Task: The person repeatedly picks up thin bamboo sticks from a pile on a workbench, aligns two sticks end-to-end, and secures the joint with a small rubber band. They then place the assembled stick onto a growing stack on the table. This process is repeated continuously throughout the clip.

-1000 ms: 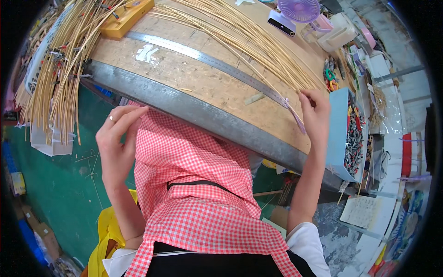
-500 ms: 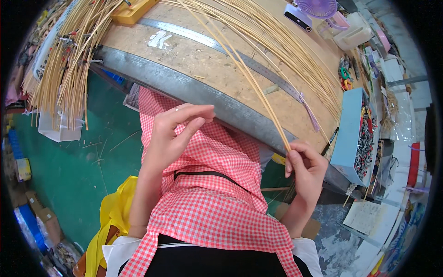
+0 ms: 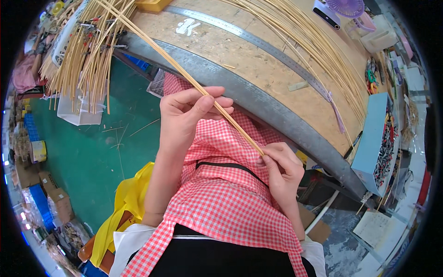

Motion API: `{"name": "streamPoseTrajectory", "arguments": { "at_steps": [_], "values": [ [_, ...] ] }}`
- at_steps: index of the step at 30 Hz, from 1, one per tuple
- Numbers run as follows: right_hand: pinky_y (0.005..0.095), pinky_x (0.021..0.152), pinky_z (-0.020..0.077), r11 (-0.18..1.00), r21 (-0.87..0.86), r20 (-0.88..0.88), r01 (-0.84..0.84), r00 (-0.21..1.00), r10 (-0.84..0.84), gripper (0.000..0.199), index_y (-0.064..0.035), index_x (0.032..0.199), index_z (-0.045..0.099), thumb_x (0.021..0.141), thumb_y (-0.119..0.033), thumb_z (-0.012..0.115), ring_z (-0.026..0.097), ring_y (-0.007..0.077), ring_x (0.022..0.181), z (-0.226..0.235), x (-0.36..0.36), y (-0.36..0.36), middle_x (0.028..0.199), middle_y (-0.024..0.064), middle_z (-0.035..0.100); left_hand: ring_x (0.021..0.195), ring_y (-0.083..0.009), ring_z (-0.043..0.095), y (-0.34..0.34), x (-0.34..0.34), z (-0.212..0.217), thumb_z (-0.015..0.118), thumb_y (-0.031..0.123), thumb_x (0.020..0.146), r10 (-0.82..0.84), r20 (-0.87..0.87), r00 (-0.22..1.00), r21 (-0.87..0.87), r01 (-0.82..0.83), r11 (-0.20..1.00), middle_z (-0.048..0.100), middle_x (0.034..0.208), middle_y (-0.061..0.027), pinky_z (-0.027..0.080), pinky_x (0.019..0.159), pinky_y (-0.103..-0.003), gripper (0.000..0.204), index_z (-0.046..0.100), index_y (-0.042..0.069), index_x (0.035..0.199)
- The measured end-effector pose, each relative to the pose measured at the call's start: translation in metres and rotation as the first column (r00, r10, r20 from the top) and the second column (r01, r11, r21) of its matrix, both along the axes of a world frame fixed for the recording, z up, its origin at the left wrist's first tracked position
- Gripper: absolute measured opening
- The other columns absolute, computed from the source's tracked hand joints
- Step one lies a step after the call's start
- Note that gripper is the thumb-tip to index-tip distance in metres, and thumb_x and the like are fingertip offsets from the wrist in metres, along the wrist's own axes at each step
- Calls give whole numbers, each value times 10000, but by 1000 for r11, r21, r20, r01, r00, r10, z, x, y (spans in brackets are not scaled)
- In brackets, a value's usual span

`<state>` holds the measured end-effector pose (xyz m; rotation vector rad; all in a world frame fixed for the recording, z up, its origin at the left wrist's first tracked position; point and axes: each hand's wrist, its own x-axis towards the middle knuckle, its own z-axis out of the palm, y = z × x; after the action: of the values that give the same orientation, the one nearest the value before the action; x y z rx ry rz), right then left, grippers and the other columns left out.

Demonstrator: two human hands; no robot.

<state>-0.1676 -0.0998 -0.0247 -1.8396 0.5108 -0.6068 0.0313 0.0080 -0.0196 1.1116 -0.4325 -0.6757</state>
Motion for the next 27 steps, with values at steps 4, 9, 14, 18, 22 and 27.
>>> {"name": "streamPoseTrajectory", "arguments": {
  "at_steps": [4, 9, 14, 18, 22, 27],
  "values": [
    [229, 629, 469, 987, -156, -5, 35, 999, -36, 150, 58, 932, 643, 820, 107, 556, 586, 153, 689, -3, -1, -2, 842, 129, 603, 785, -236, 692, -2, -1, -1, 575, 81, 893, 17, -9, 1000, 35, -17, 999, 682, 874, -193, 565, 658, -265, 239, 608, -107, 1037],
    [259, 590, 437, 971, -213, -5, 112, 993, -116, 161, 30, 939, 638, 796, 84, 588, 576, 187, 682, -1, 1, -5, 808, 128, 593, 781, -228, 693, -3, 2, -5, 580, 83, 892, 17, 6, 1000, 44, -17, 999, 683, 875, -190, 559, 621, -251, 222, 619, -102, 1008],
    [262, 586, 436, 985, -151, -42, 88, 995, -96, 158, 34, 933, 630, 795, 91, 579, 571, 188, 663, 2, -3, -8, 799, 131, 590, 762, -231, 694, -5, 3, -8, 592, 77, 885, 21, 2, 1000, 18, -21, 1000, 685, 853, -188, 558, 606, -251, 201, 633, -96, 977],
    [265, 587, 440, 988, -147, -56, 43, 997, -52, 159, 39, 935, 629, 794, 92, 580, 570, 189, 654, 0, -4, -10, 788, 132, 590, 750, -228, 695, -4, 2, -11, 596, 66, 878, 28, -10, 1000, 0, -28, 1000, 686, 837, -186, 557, 591, -250, 189, 638, -92, 973],
    [266, 593, 445, 985, -166, -49, 43, 997, -52, 179, 41, 952, 639, 789, 92, 585, 583, 200, 670, 0, -3, -8, 791, 136, 591, 728, -246, 694, -4, 2, -13, 607, 132, 887, 36, 53, 998, 25, -37, 999, 681, 842, -202, 576, 586, -268, 239, 636, -82, 989],
    [278, 617, 462, 969, -248, -62, 23, 997, -39, 236, 38, 979, 648, 762, 108, 588, 602, 216, 697, 6, -1, -6, 823, 150, 596, 730, -252, 694, -2, 3, -14, 610, 142, 887, 52, 30, 998, 13, -52, 999, 680, 844, -207, 578, 590, -278, 249, 632, -84, 990]
  ]
}}
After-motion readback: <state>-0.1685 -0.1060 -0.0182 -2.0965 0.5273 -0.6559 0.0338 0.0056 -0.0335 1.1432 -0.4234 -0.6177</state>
